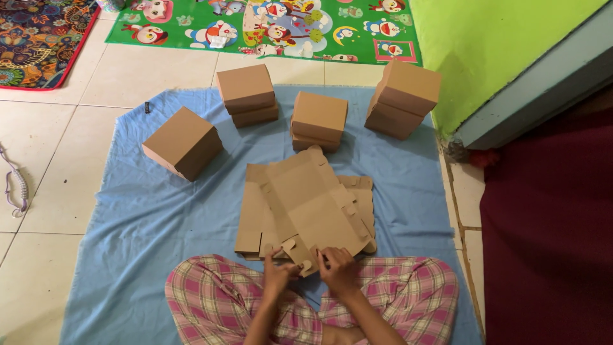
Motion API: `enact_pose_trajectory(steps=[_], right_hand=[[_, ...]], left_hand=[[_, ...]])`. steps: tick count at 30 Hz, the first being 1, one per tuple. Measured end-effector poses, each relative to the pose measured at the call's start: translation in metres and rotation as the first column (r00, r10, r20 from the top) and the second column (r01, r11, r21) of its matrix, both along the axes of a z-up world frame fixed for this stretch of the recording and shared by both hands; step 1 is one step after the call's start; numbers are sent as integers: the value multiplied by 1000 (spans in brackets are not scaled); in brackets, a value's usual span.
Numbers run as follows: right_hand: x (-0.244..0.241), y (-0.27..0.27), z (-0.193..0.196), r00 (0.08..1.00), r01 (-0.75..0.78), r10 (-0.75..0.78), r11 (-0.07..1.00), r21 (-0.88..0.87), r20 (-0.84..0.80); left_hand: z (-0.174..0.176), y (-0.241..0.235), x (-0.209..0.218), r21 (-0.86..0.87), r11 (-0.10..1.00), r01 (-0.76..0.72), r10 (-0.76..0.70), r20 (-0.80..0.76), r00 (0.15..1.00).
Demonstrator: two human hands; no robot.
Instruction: The person sits on a cloth on the floor and folds flat die-cut cardboard blanks into open boxes, pressing the tabs and edges to shape them, and stacks the finished boxes with others on the cloth.
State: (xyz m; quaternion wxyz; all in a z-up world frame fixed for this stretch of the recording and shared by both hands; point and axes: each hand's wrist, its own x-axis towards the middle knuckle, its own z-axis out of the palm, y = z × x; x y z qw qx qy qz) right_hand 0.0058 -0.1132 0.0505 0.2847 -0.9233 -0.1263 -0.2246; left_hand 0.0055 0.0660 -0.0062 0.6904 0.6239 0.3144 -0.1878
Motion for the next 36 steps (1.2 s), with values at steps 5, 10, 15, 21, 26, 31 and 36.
enact_pose_trajectory(steps=[5, 10, 15, 21, 26, 31, 36], right_hand=[[3, 8, 7, 996, -74, 76, 996, -52, 52], [0, 8, 1, 996, -83, 87, 992, -99, 35], [0, 7, -3, 993, -104, 104, 995, 1, -52], [-6, 7, -23, 997, 3, 3, 998, 63, -82], [-5, 9, -23, 995, -39, 47, 994, 103, -82], [-5, 9, -27, 995, -40, 54, 988, 149, -89], [-7, 8, -29, 991, -61, 71, 995, 85, -117]], left_hand=[[-8, -16, -14, -71, 977, -202, 196, -82, 977], [-31, -21, -22, -301, 871, -389, 340, -202, 918], [-75, -14, -19, -529, 749, -398, 300, -265, 917], [-56, -15, -16, -551, 754, -358, 280, -223, 934], [-60, -14, -16, -548, 768, -332, 252, -217, 943], [-63, -14, -16, -521, 790, -324, 252, -205, 946], [-72, -14, -17, -522, 790, -322, 275, -168, 947]])
